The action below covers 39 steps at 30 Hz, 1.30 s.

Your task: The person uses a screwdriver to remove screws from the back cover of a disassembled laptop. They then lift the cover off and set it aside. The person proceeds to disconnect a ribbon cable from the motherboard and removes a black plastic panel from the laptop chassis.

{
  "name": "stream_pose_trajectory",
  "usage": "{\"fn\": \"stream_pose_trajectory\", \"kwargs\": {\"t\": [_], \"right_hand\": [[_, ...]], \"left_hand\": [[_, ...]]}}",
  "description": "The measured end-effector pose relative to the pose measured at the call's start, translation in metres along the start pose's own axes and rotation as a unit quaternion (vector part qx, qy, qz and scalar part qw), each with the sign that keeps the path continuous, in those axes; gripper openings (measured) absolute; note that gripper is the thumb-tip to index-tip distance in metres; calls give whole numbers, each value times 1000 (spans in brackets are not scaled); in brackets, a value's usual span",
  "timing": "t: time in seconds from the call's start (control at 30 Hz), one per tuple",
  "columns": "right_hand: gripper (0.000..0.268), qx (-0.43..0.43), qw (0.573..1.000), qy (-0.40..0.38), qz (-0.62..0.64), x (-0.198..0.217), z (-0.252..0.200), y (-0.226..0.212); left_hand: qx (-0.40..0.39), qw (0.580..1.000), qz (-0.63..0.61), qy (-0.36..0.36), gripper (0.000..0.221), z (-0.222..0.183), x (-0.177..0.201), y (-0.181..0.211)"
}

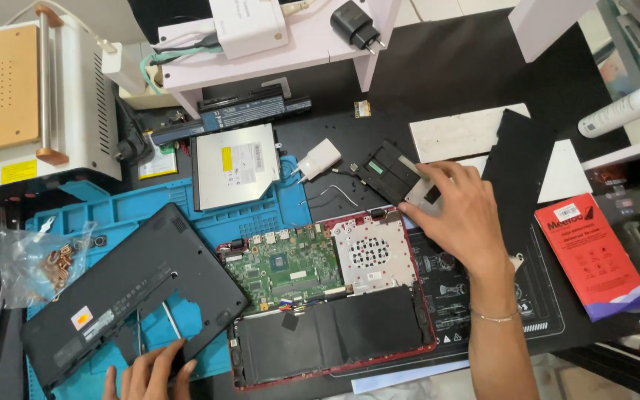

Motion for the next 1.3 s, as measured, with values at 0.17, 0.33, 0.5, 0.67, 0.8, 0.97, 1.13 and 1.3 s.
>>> {"fn": "stream_pose_trajectory", "kwargs": {"t": [0.17,0.33,0.5,0.67,0.8,0.97,1.13,1.3], "right_hand": [[69,-29,998,-23,-51,3,4,5],[85,-26,996,-83,-10,18,5,6],[90,-35,995,-93,-15,11,1,9],[89,-38,998,-33,23,18,9,10],[89,3,993,50,105,28,-6,15],[94,37,953,125,272,37,-8,14],[103,59,798,150,581,62,-33,-19],[108,50,645,75,759,50,-71,-59]], "left_hand": [[22,998,46,-24,42,5,-7,-29],[25,1000,10,9,47,-5,-1,-46],[63,998,-24,16,45,-13,17,-23],[-76,975,-207,-35,54,14,-160,-144],[-45,981,-159,101,45,18,-11,-6],[-10,969,-190,161,39,8,123,119],[-145,887,-412,149,41,23,164,205],[-55,752,-656,-36,53,27,156,252]]}}
Point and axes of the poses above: each hand's wrist, its own z-axis towards the middle knuckle, its own x-axis out of the back of the hand, y = z × x, the point moved 2 cm from there along z, towards the middle knuckle, and after that the axes turned 3 degrees about -x, right-handed, at the moved point
